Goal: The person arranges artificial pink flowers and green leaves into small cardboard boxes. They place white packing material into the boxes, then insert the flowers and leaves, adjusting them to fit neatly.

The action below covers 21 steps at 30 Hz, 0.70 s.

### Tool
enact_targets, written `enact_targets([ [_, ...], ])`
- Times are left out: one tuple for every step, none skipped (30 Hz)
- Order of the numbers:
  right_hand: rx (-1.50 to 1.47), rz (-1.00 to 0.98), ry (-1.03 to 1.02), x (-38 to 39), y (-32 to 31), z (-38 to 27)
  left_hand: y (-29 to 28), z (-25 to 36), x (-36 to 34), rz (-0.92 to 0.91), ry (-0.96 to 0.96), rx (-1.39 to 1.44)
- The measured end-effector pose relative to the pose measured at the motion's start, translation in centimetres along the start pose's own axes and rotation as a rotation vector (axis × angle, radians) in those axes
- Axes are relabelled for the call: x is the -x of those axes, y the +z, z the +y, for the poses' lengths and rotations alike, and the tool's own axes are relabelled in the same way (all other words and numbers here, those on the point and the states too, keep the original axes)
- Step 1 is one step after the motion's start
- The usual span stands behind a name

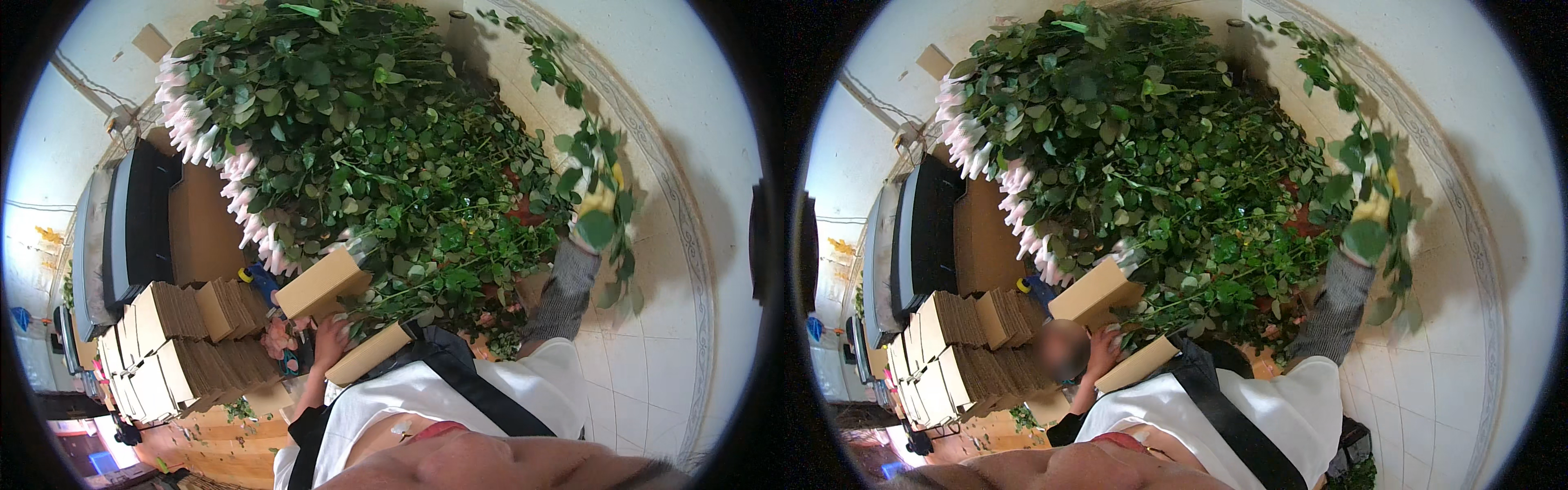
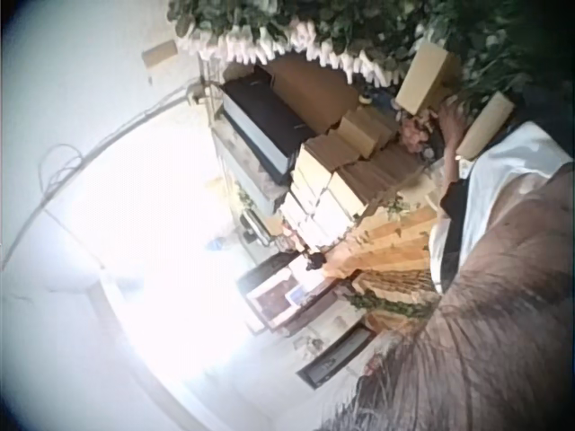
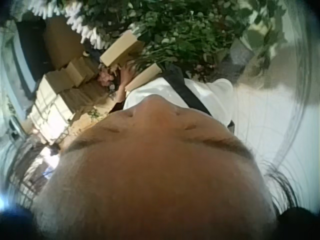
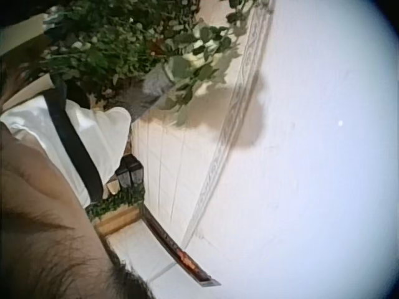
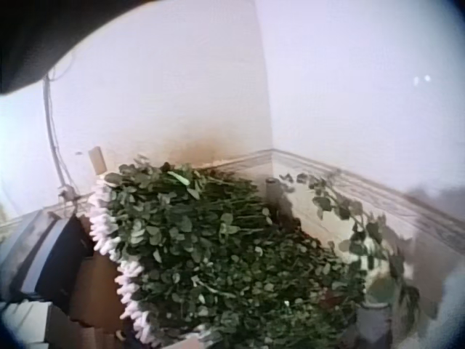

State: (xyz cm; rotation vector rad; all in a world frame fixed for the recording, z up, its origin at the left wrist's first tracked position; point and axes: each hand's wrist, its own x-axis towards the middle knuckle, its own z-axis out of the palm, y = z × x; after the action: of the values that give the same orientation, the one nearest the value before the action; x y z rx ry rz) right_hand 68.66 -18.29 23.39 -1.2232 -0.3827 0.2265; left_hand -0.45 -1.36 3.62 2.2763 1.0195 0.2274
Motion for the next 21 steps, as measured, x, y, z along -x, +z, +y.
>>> enact_targets([
  [0.000,0.047,-0.001,-2.1,-0.7,0.5,0.1,0.0,0.0,-0.011,-0.004,0.004],
  [-0.005,0.099,0.013,-4.5,-1.5,1.7,-0.8,1.7,-0.3,-0.024,-0.030,-0.024],
  [-0.004,0.144,0.034,-6.6,-1.5,2.9,-0.5,1.3,-0.2,-0.001,-0.004,-0.026],
  [0.004,0.184,0.081,-8.3,-0.8,4.7,0.0,0.4,-0.1,0.026,0.014,-0.032],
  [0.012,0.214,0.130,-9.3,0.3,6.9,0.6,-0.4,0.0,0.055,0.031,-0.036],
  [0.004,0.191,0.170,-9.5,2.3,9.1,1.2,-0.9,0.3,0.050,0.033,-0.001],
  [-0.057,0.098,0.183,-9.0,5.6,10.5,1.4,-1.3,0.3,0.063,0.035,0.028],
  [-0.146,-0.028,0.189,-7.8,9.3,11.6,1.3,-1.6,0.1,0.073,0.042,0.054],
  [-0.240,-0.191,0.194,-5.9,14.0,11.9,1.0,-1.3,0.3,0.056,0.026,0.038],
  [-0.325,-0.375,0.183,-3.8,19.0,11.5,0.3,-0.2,0.0,0.035,0.013,0.022],
  [-0.353,-0.362,0.208,0.0,26.0,8.4,-0.3,0.5,0.2,0.015,-0.012,0.001],
  [-0.301,-0.522,0.118,1.7,31.1,6.6,-0.5,0.7,0.3,0.031,0.017,-0.049],
  [-0.267,-0.663,0.038,2.6,35.8,4.4,-0.6,0.8,0.3,0.027,0.021,-0.039],
  [-0.205,-0.794,-0.120,3.1,40.3,3.3,-0.6,0.8,0.4,0.024,0.019,-0.029],
  [-0.158,-0.875,-0.326,3.9,44.4,2.0,-0.6,0.8,0.4,0.021,0.018,-0.018],
  [-0.078,-0.854,-0.564,4.1,48.3,1.7,-0.9,1.5,0.6,0.024,0.007,0.010],
  [0.279,-0.679,-1.027,2.5,51.8,1.3,-0.9,1.5,0.5,0.043,0.007,0.004],
  [0.517,-0.484,-1.367,-0.6,54.9,2.3,-0.9,1.5,-0.1,0.048,0.030,0.000],
  [0.834,-0.488,-1.283,-0.5,56.5,3.2,-0.7,1.3,-0.1,0.054,0.036,-0.002],
  [1.175,-0.636,-1.101,-1.8,57.9,4.9,-0.7,1.3,-0.6,0.044,0.048,-0.021],
  [1.148,-0.604,-1.011,-2.8,58.3,7.4,-0.6,1.5,-1.4,0.032,0.071,-0.037],
])
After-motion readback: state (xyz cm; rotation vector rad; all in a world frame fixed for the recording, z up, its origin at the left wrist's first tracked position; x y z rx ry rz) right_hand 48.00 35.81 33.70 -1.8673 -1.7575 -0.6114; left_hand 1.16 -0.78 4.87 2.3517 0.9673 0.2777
